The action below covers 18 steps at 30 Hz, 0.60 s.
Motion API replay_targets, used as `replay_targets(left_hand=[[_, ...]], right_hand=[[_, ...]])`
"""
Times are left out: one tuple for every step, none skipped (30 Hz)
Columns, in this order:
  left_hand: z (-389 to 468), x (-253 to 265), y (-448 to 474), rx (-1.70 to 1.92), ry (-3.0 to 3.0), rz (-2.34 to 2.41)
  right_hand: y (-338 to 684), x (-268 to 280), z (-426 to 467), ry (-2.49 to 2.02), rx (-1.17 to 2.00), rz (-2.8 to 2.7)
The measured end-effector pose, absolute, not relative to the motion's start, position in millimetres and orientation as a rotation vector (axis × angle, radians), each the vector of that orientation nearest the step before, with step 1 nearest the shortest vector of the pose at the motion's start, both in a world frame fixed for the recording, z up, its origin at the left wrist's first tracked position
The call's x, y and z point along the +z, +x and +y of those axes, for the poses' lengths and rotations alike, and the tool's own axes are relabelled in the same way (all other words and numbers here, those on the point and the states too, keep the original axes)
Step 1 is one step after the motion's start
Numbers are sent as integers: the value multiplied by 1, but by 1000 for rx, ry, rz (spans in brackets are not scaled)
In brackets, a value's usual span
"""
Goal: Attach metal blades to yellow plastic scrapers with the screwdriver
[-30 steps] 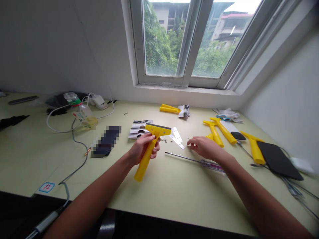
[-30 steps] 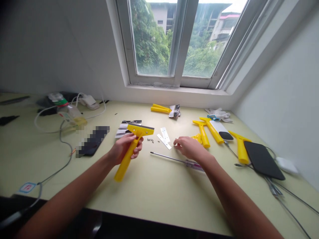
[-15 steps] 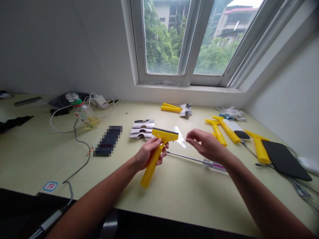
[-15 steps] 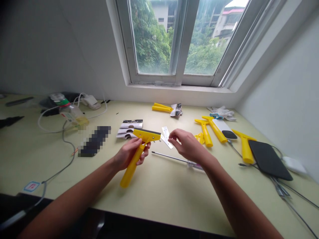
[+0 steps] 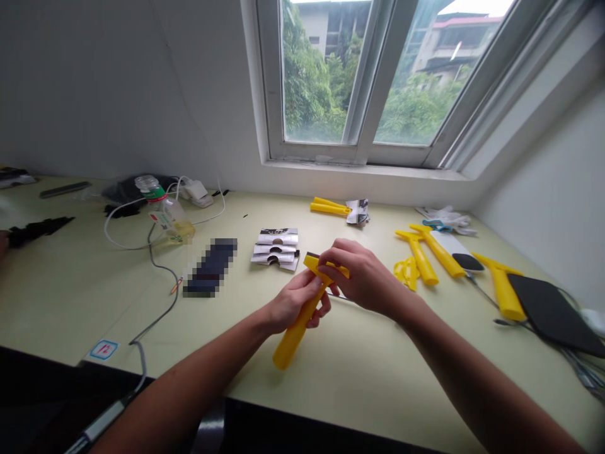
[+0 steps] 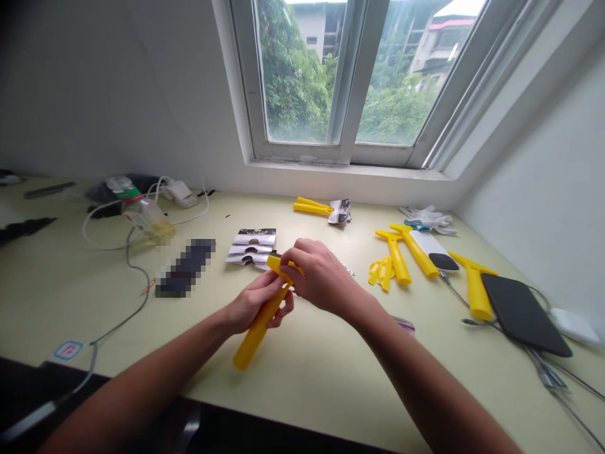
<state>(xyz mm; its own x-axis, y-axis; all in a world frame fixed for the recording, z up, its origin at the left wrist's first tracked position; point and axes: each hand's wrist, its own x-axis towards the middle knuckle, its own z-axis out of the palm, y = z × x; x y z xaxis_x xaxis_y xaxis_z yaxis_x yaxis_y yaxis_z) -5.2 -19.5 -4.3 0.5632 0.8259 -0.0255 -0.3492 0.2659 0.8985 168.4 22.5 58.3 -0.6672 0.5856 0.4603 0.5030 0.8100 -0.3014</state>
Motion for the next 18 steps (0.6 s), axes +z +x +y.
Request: replay_targets(left_hand=[[-20,-3,-5,855,1025,576],[-20,-2,-6,860,1042,597],[-20,0,-7,865,1065,620],[-20,1,-7,873,1092,643],[-20,3,-8,892,1123,667],[-20,5,-9,927,1158,696],[-20,6,-9,978,1200,735],[-20,7,-9,1042,1246,790],[-20,7,-9,1107,1292,861],[-21,7,-9,1162,1335,946],[-22,7,-9,1202,1375,1035],[-23,8,-8,1231,1410,1120],[-24,8,-8,1251,1443,1193],[-26,8,-8,1269,1476,1249],[-27,8,-7,1285,1511,1294],[-28,8,-7,1297,1546,1332],[-28,8,-7,1304,1579,1363],[-29,8,-7,1307,1611,1389]], right_hand=[[169,59,22,-801,205,-2437],[170,60,23,-793,215,-2424],[172,62,23,-782,230,-2404],[174,64,24,-770,250,-2379],[177,67,25,-761,274,-2349],[180,70,26,-763,299,-2318],[183,73,27,-775,329,-2290],[187,76,28,-793,366,-2269],[190,80,29,-812,406,-2254],[193,83,29,-828,450,-2245],[195,85,28,-841,490,-2244],[196,87,27,-849,520,-2252],[197,88,26,-853,536,-2270],[197,88,25,-860,533,-2295],[197,87,24,-868,516,-2328],[195,85,23,-876,491,-2370],[194,82,22,-886,457,-2411],[191,80,22,-896,416,-2449]])
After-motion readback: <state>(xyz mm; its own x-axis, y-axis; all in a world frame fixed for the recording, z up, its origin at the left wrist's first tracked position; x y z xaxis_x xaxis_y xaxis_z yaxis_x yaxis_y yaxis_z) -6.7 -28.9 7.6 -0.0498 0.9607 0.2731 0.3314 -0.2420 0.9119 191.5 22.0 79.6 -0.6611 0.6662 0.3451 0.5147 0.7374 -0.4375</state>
